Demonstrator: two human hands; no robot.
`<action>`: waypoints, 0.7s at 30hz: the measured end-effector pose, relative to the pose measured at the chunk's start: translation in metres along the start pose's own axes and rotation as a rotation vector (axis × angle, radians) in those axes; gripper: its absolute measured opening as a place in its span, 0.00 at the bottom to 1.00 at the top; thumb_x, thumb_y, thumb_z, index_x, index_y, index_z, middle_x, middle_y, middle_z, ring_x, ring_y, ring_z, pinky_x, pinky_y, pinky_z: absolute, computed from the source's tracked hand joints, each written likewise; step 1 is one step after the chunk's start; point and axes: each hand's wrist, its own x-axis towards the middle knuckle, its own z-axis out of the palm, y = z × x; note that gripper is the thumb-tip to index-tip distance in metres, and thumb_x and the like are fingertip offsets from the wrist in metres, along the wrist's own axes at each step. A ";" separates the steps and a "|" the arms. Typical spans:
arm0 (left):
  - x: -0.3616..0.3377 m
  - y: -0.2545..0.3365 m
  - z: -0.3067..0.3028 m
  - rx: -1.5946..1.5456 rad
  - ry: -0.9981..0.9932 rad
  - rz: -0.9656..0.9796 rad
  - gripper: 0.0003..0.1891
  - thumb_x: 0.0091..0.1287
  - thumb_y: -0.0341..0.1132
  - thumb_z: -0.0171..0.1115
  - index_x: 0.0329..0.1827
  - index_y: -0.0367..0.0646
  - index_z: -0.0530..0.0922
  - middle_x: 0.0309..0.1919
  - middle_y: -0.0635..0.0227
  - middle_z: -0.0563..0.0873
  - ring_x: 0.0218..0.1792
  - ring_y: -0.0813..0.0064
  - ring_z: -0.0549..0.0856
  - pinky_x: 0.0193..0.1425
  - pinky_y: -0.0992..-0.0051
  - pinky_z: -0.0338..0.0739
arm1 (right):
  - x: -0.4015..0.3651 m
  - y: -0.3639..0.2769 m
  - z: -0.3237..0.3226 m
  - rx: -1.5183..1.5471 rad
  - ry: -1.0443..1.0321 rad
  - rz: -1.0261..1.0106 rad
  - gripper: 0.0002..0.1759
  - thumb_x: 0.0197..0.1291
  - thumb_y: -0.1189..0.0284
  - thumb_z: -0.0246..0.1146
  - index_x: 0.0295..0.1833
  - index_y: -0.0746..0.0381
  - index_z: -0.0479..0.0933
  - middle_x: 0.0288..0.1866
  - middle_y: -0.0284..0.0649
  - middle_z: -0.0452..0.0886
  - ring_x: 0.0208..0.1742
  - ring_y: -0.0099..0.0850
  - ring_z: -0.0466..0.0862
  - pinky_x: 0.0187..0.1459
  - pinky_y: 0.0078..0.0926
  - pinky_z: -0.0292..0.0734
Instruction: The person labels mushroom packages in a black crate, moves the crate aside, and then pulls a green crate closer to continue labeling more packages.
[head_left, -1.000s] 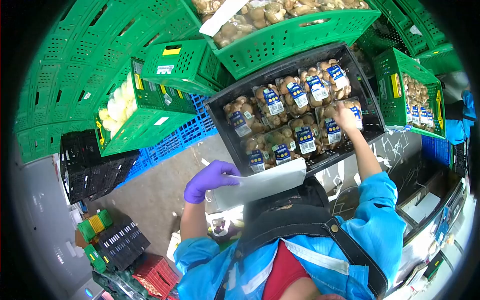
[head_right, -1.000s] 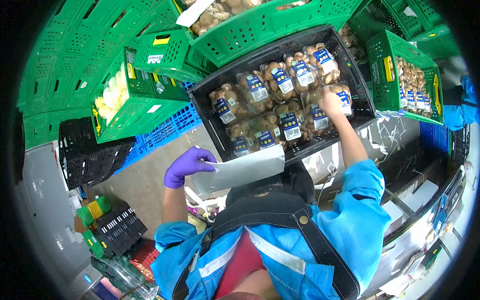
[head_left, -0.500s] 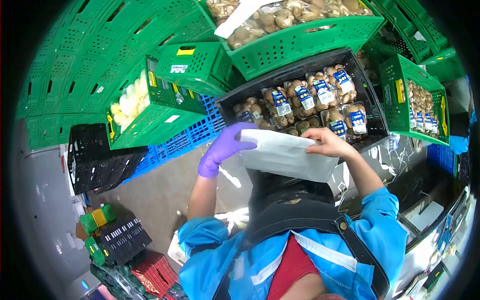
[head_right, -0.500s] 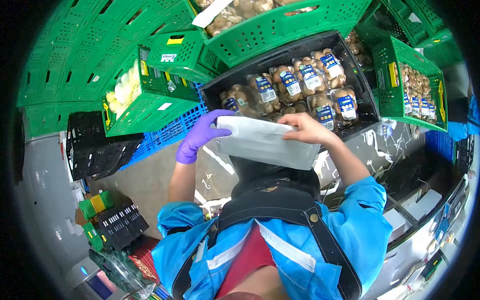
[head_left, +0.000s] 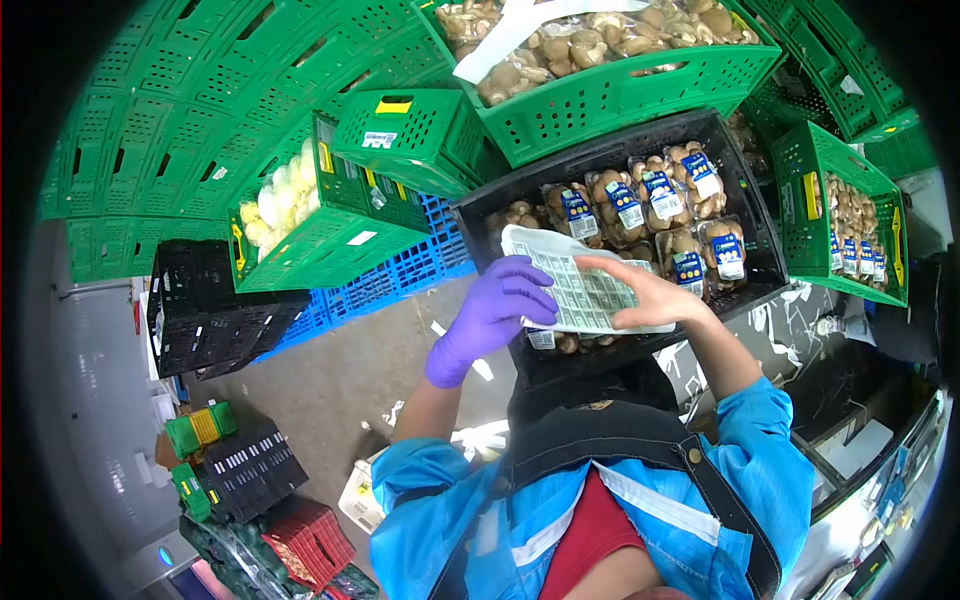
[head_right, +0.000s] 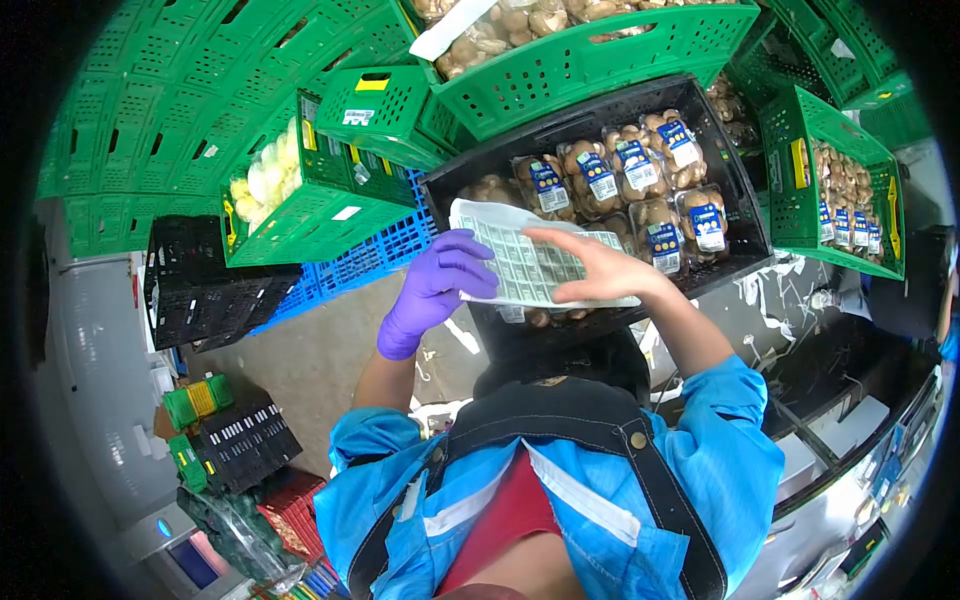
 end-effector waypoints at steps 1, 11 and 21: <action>0.000 0.005 -0.002 0.013 -0.033 0.015 0.12 0.40 0.26 0.58 0.27 0.51 0.83 0.34 0.75 0.85 0.49 0.64 0.79 0.64 0.59 0.62 | 0.004 -0.003 0.003 -0.088 0.069 -0.002 0.50 0.40 0.61 0.72 0.70 0.58 0.55 0.67 0.51 0.62 0.68 0.45 0.62 0.67 0.38 0.56; -0.018 0.003 -0.002 0.040 0.090 -0.031 0.05 0.48 0.36 0.60 0.18 0.57 0.82 0.56 0.65 0.78 0.66 0.55 0.62 0.70 0.58 0.52 | 0.034 -0.013 0.014 -0.116 0.190 -0.009 0.46 0.42 0.60 0.72 0.67 0.61 0.60 0.65 0.49 0.66 0.66 0.41 0.65 0.66 0.36 0.58; -0.030 -0.004 0.000 -0.077 0.174 -0.103 0.13 0.49 0.32 0.63 0.40 0.53 0.83 0.63 0.59 0.70 0.69 0.58 0.60 0.71 0.63 0.50 | 0.047 -0.005 -0.002 0.464 0.316 0.046 0.22 0.50 0.77 0.66 0.52 0.64 0.72 0.33 0.32 0.79 0.37 0.19 0.77 0.42 0.19 0.71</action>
